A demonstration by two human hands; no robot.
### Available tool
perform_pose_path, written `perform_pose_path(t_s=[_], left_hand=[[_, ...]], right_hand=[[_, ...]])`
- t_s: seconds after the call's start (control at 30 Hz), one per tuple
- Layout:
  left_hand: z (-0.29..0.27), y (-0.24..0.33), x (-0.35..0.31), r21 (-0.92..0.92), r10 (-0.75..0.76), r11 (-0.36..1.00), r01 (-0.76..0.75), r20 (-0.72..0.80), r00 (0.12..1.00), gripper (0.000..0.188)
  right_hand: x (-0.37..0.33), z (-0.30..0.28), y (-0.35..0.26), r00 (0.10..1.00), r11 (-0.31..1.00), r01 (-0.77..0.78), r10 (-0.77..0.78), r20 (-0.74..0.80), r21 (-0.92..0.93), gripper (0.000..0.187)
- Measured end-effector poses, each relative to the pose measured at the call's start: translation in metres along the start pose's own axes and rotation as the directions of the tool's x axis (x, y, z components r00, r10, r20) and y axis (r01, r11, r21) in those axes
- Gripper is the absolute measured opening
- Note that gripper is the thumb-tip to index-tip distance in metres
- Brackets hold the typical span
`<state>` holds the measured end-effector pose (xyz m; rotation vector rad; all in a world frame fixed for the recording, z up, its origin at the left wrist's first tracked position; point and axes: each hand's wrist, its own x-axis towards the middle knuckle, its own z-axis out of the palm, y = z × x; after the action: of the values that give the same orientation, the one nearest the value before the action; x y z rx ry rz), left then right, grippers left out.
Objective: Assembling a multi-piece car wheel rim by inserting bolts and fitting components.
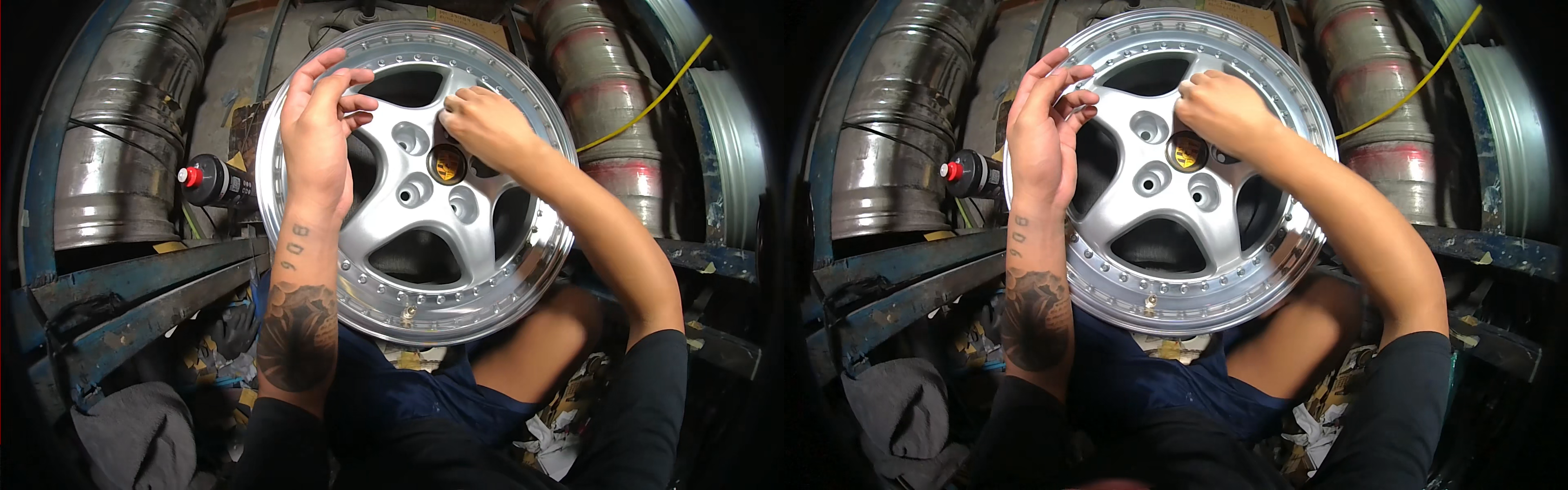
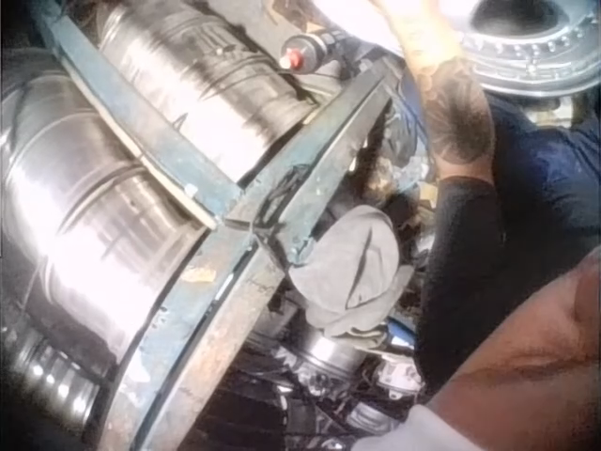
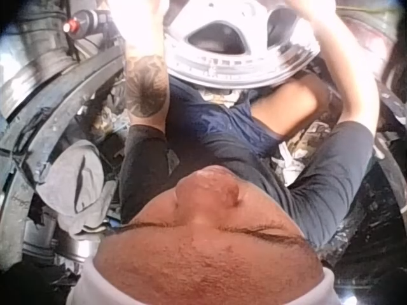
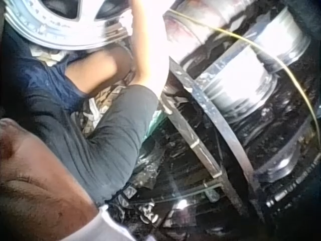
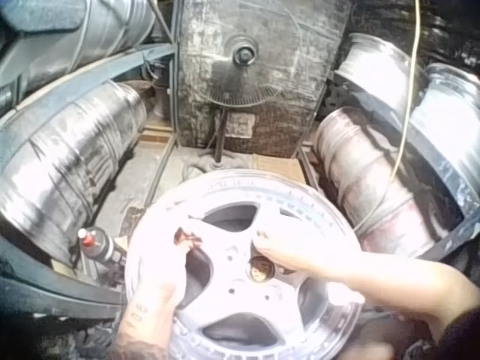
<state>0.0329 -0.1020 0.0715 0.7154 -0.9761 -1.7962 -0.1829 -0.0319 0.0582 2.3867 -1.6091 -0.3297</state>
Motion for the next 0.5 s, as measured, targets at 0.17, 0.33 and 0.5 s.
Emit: perform_pose_path(t_s=[0.17, 0.33, 0.5], left_hand=[[0.001, -0.001, -0.001, 0.012, -0.016, 1.000, 0.016, 0.009, 1.000, 0.035], [0.001, -0.001, 0.001, -0.006, -0.022, 1.000, 0.022, 0.043, 0.999, 0.034], [0.011, -0.007, -0.006, 0.200, -0.115, 0.976, 0.082, 0.162, 0.980, 0.033]], right_hand=[[0.005, -0.017, -0.001, 0.920, 0.896, -0.386, 0.356, 0.166, 0.220, 0.007], [-0.074, -0.069, 0.008, 0.647, 0.402, -0.538, 0.760, 0.058, 0.741, 0.014], [-0.115, -0.078, -0.011, 0.541, 0.042, -0.342, 0.826, 0.160, 0.939, 0.009]])
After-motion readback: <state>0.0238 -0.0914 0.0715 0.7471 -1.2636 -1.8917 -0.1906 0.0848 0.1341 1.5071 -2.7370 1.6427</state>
